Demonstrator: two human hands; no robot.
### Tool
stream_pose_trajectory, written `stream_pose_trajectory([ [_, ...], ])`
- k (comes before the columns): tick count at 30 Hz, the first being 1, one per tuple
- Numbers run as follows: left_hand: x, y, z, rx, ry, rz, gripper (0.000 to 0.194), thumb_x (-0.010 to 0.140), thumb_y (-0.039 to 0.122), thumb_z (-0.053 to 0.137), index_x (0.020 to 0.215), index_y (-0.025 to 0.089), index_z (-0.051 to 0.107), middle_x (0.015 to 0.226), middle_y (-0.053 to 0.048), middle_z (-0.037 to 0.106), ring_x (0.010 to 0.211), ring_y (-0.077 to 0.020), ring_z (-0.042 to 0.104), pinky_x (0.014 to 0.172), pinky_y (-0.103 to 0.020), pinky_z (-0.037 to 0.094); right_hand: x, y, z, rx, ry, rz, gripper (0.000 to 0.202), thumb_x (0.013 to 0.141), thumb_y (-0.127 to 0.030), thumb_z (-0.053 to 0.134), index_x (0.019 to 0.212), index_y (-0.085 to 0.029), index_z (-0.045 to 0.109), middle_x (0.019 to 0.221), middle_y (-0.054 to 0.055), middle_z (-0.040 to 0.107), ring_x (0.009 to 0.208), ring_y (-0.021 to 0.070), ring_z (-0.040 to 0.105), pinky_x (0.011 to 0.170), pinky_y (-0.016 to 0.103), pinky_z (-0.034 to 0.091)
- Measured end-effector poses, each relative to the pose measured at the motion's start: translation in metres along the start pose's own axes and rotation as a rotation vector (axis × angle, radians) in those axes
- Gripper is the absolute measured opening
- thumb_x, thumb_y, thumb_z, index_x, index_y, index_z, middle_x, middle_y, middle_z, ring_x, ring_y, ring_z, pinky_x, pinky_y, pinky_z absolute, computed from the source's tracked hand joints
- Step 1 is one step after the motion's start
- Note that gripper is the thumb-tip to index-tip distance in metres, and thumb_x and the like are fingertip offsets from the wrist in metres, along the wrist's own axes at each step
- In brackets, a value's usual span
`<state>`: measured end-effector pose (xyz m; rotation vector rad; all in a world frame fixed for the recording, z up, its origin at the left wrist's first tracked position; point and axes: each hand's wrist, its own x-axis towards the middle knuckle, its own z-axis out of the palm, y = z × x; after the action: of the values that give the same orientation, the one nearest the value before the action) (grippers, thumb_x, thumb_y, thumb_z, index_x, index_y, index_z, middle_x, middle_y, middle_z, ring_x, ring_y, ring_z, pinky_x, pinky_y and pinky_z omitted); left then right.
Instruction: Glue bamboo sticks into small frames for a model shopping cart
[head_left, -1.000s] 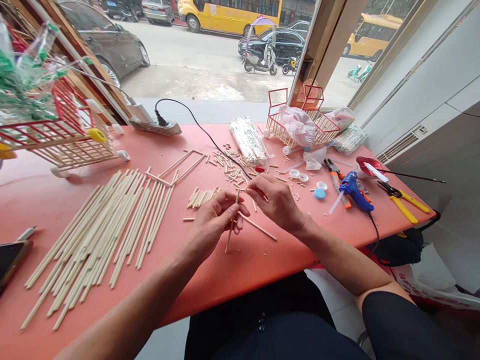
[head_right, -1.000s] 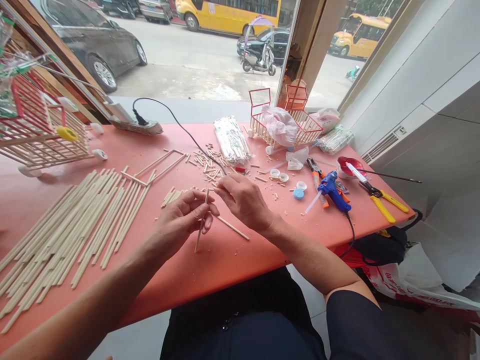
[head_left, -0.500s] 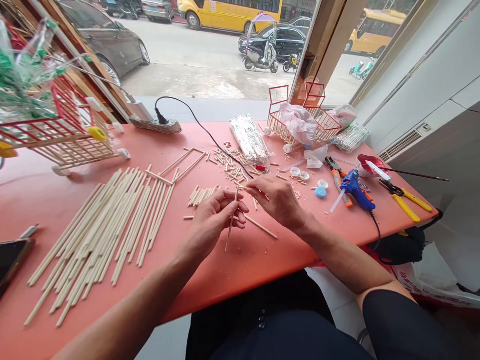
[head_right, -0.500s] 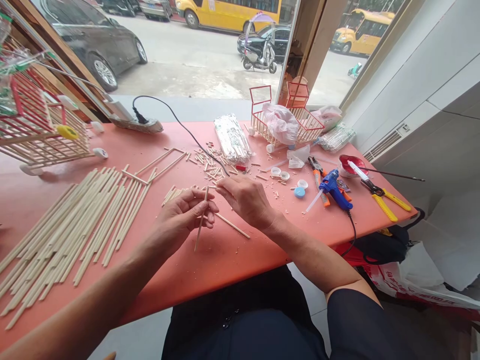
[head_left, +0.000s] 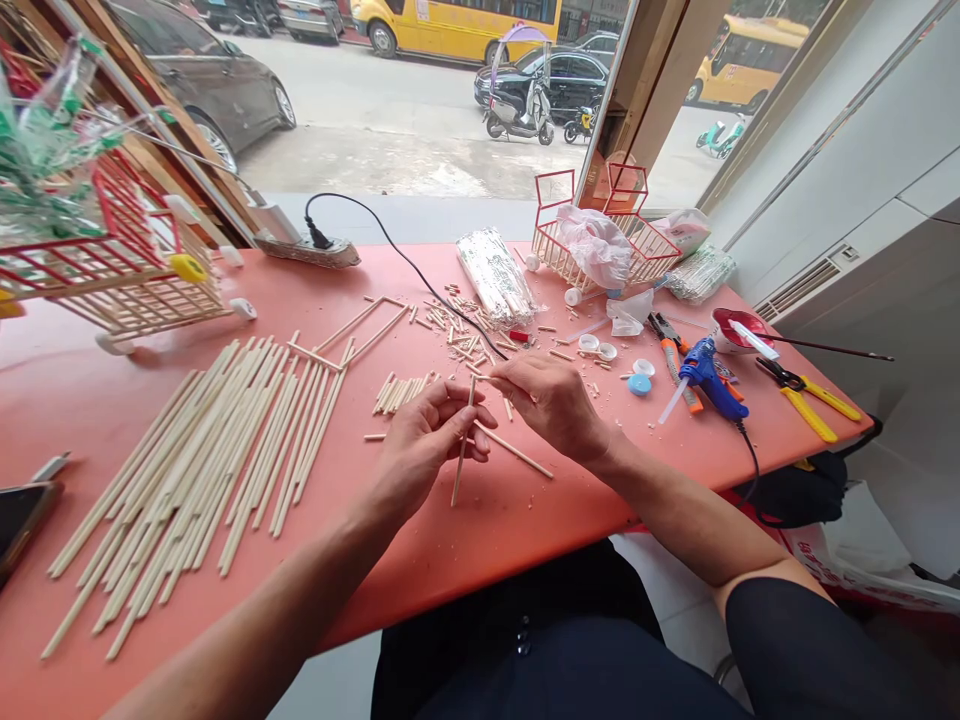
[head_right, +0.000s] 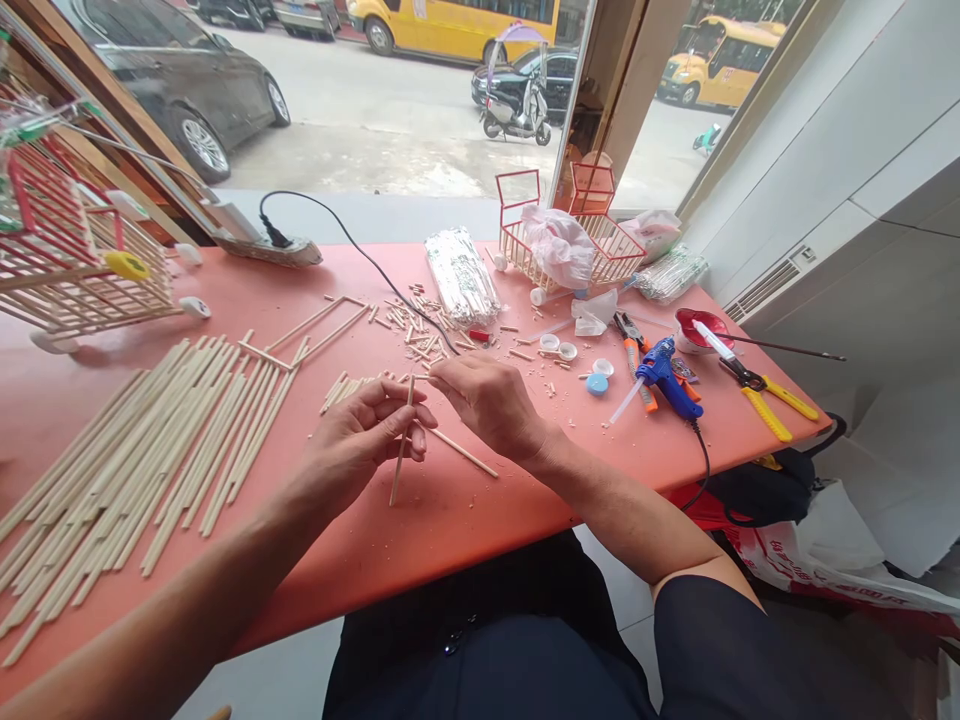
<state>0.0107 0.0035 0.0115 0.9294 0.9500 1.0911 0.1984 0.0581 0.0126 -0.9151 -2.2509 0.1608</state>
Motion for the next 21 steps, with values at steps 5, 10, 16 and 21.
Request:
stream_pose_trajectory([
  [5, 0.0000, 0.0003, -0.0006, -0.004, -0.007, -0.002, 0.039, 0.078, 0.042, 0.086, 0.099, 0.017, 0.064, 0.082, -0.002, 0.075, 0.057, -0.0124, 0.067, 0.060, -0.029, 0.058, 0.0001, -0.0003, 0.0006, -0.001, 0.013, -0.008, 0.026, 0.105, -0.025, 0.055, 0.085, -0.019, 0.071, 0.082, 0.006, 0.073, 0.081, 0.0176, 0.064, 0.080, 0.030, 0.049],
  [10, -0.0003, 0.0014, 0.0006, -0.011, -0.005, -0.005, 0.041, 0.077, 0.044, 0.087, 0.098, 0.017, 0.064, 0.082, -0.002, 0.075, 0.056, -0.0126, 0.067, 0.059, -0.029, 0.058, 0.0005, -0.0005, 0.0008, 0.020, 0.008, -0.013, 0.027, 0.105, -0.025, 0.054, 0.085, -0.020, 0.070, 0.081, 0.005, 0.072, 0.080, 0.0173, 0.063, 0.079, 0.030, 0.049],
  [16, -0.0006, 0.0011, 0.0009, -0.001, 0.002, -0.002, 0.042, 0.076, 0.045, 0.087, 0.097, 0.017, 0.065, 0.082, -0.003, 0.075, 0.057, -0.0129, 0.067, 0.059, -0.030, 0.059, -0.0005, 0.0005, 0.0023, 0.023, 0.013, -0.015, 0.026, 0.105, -0.025, 0.055, 0.084, -0.019, 0.070, 0.079, 0.005, 0.071, 0.077, 0.0163, 0.060, 0.078, 0.029, 0.047],
  [21, -0.0007, -0.0011, -0.0003, 0.000, -0.009, 0.014, 0.040, 0.078, 0.045, 0.086, 0.098, 0.017, 0.065, 0.083, -0.003, 0.074, 0.057, -0.0128, 0.067, 0.060, -0.030, 0.059, -0.0006, 0.0013, 0.0022, 0.010, 0.007, -0.020, 0.026, 0.105, -0.024, 0.055, 0.085, -0.019, 0.070, 0.077, 0.004, 0.069, 0.076, 0.0164, 0.060, 0.076, 0.028, 0.046],
])
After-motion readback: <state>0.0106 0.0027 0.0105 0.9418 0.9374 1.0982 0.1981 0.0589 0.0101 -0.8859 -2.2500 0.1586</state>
